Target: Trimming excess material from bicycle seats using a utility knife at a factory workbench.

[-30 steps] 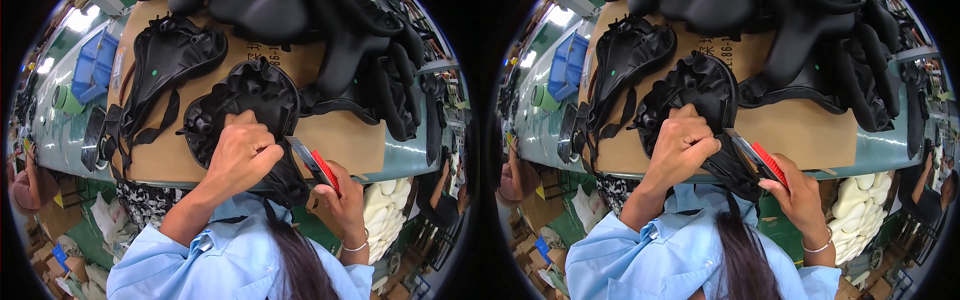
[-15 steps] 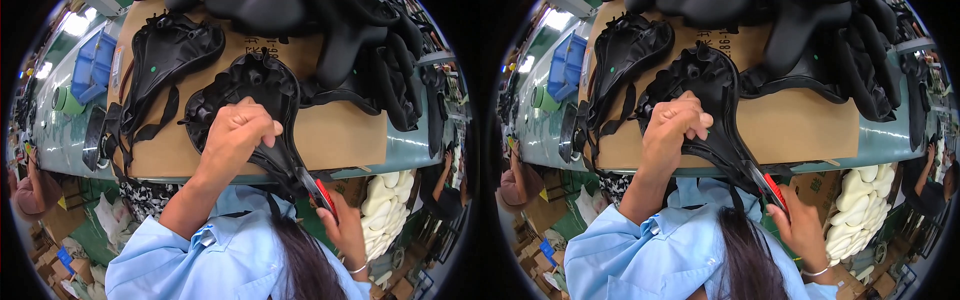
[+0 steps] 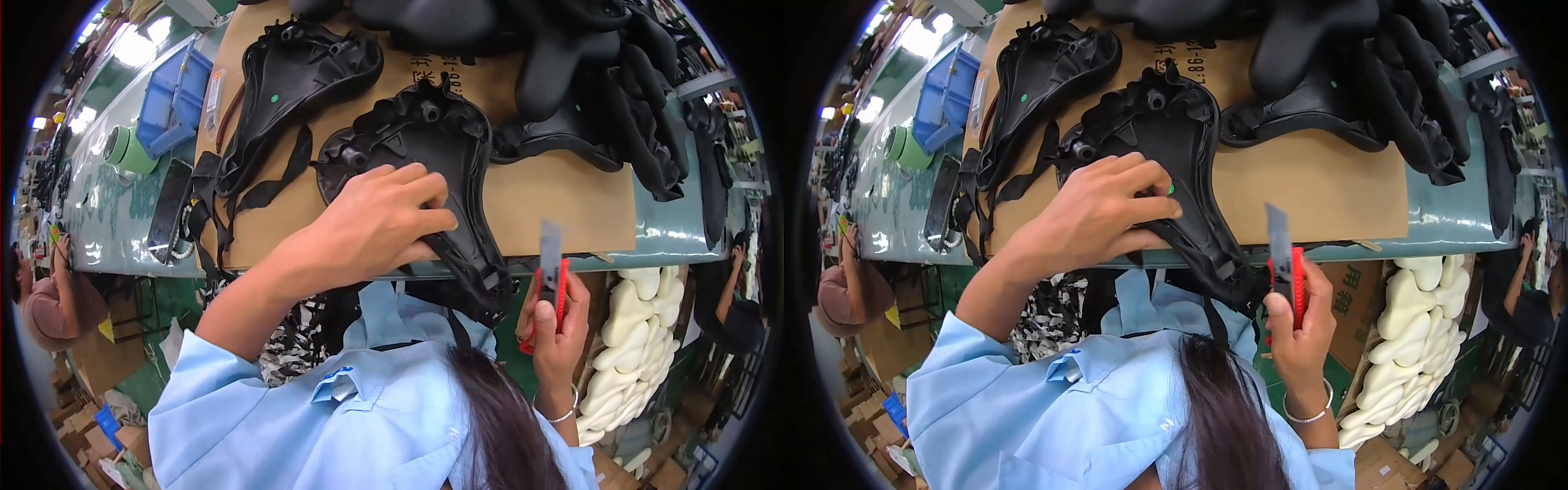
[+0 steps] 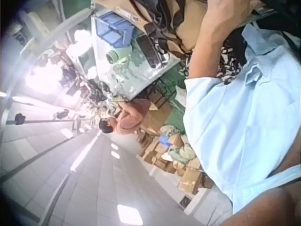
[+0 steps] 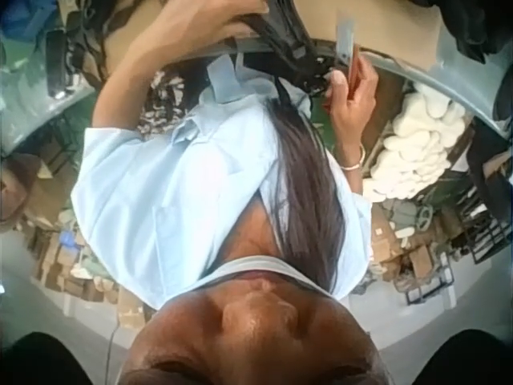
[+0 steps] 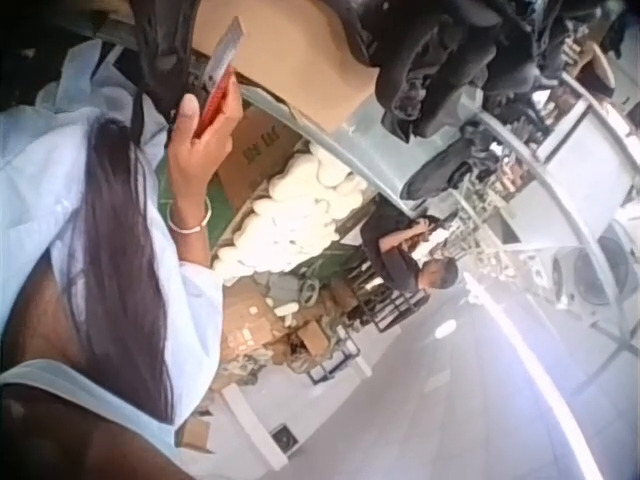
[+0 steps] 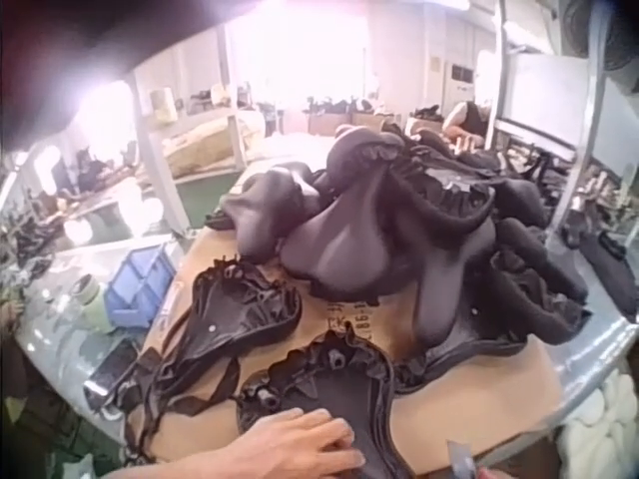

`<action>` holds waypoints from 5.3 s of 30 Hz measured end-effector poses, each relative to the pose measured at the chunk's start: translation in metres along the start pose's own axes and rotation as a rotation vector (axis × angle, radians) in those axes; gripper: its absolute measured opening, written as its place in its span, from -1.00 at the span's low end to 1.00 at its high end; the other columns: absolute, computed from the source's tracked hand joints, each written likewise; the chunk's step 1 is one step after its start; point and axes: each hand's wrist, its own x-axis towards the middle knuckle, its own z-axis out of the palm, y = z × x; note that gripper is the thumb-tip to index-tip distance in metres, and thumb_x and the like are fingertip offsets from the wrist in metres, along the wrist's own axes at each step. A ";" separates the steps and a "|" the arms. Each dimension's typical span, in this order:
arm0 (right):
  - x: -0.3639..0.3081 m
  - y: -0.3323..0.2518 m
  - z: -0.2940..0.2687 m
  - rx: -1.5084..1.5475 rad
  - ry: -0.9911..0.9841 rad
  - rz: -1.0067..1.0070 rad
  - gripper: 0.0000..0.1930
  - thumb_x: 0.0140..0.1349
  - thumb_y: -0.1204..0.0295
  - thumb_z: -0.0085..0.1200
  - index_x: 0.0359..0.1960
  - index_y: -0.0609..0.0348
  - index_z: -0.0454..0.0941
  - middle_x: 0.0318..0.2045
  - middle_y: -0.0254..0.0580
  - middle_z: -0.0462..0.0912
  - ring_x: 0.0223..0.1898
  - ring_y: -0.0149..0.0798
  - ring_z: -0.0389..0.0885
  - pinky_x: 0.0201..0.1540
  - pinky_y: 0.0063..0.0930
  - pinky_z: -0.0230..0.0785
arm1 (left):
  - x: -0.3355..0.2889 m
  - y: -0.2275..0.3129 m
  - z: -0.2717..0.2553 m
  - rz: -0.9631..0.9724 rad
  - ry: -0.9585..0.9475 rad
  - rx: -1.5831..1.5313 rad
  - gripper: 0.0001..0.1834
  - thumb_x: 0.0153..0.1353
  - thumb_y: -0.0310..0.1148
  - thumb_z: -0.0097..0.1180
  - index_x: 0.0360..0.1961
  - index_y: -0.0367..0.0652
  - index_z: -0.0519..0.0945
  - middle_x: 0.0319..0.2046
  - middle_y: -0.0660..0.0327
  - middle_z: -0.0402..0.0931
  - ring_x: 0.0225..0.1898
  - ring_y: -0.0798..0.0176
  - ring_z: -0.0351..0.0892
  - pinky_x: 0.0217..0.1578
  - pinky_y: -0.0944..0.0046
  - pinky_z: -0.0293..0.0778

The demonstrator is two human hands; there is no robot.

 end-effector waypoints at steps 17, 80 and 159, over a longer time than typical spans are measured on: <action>0.053 -0.002 0.020 -0.150 -0.120 -0.017 -0.42 0.15 0.41 0.24 0.19 0.23 0.29 -0.13 -0.05 0.60 -0.27 -0.25 0.59 -0.13 -0.44 0.43 | 0.002 0.012 -0.016 -0.005 -0.110 0.051 -0.66 -0.06 -0.22 0.29 -0.27 -0.19 0.63 -0.40 0.15 0.51 -0.29 0.07 0.50 -0.30 0.15 0.45; 0.108 -0.040 0.072 0.404 -0.063 -0.052 -0.57 0.20 0.47 0.16 0.10 0.23 0.36 -0.17 -0.21 0.57 -0.16 -0.42 0.54 -0.01 -0.53 0.36 | -0.059 0.009 0.004 -0.878 0.590 -0.103 -0.61 -0.05 -0.20 0.39 -0.42 -0.29 0.51 -0.56 0.14 0.42 -0.53 0.13 0.43 -0.44 0.20 0.36; 0.049 -0.010 -0.004 -0.417 -0.234 -0.041 -0.42 0.27 0.38 0.03 0.34 0.12 0.19 -0.28 0.16 0.63 -0.50 0.10 0.59 -0.44 -0.21 0.43 | 0.094 0.004 0.018 -0.826 0.077 -1.142 -0.81 0.22 -0.37 0.12 -0.53 -0.18 0.54 -0.56 0.47 0.40 -0.44 0.54 0.32 -0.37 0.40 0.27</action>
